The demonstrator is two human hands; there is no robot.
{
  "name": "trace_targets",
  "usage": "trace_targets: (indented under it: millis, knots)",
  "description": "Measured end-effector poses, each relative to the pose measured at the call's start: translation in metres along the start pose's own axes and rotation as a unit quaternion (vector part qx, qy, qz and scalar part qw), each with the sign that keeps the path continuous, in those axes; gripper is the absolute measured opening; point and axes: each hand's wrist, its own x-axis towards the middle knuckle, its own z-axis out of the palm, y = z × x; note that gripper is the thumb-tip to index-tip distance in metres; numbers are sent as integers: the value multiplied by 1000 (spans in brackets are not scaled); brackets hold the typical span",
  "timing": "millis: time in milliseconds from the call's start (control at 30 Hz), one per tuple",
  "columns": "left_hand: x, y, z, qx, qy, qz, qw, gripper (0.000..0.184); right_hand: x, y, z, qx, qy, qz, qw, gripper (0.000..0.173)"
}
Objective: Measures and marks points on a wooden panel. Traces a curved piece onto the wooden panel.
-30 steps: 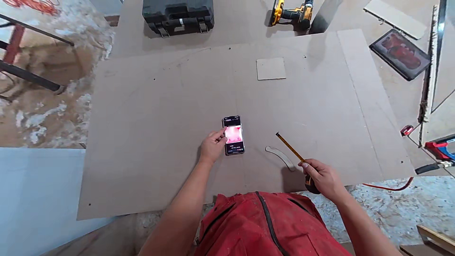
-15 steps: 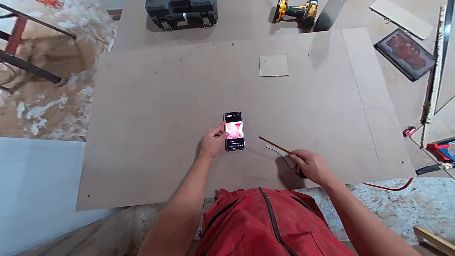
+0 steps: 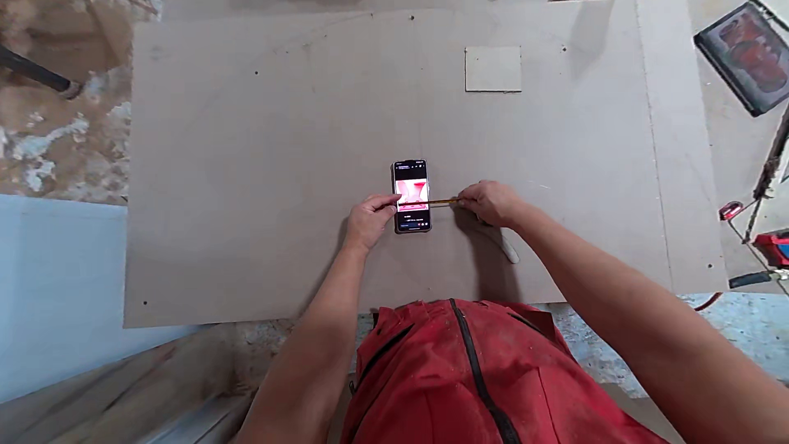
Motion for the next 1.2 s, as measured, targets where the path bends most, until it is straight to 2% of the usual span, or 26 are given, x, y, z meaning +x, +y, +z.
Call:
trace_targets:
  millis: [333, 700, 1200]
  knots:
    - [1, 1, 2, 16, 3, 10, 1000, 23, -3, 3, 8, -19, 35, -6, 999, 30]
    - [2, -1, 1, 18, 0, 30, 999, 20, -3, 3, 11, -30, 31, -14, 999, 31]
    - [1, -1, 0, 31, 4, 14, 999, 20, -6, 0, 14, -34, 35, -7, 999, 30]
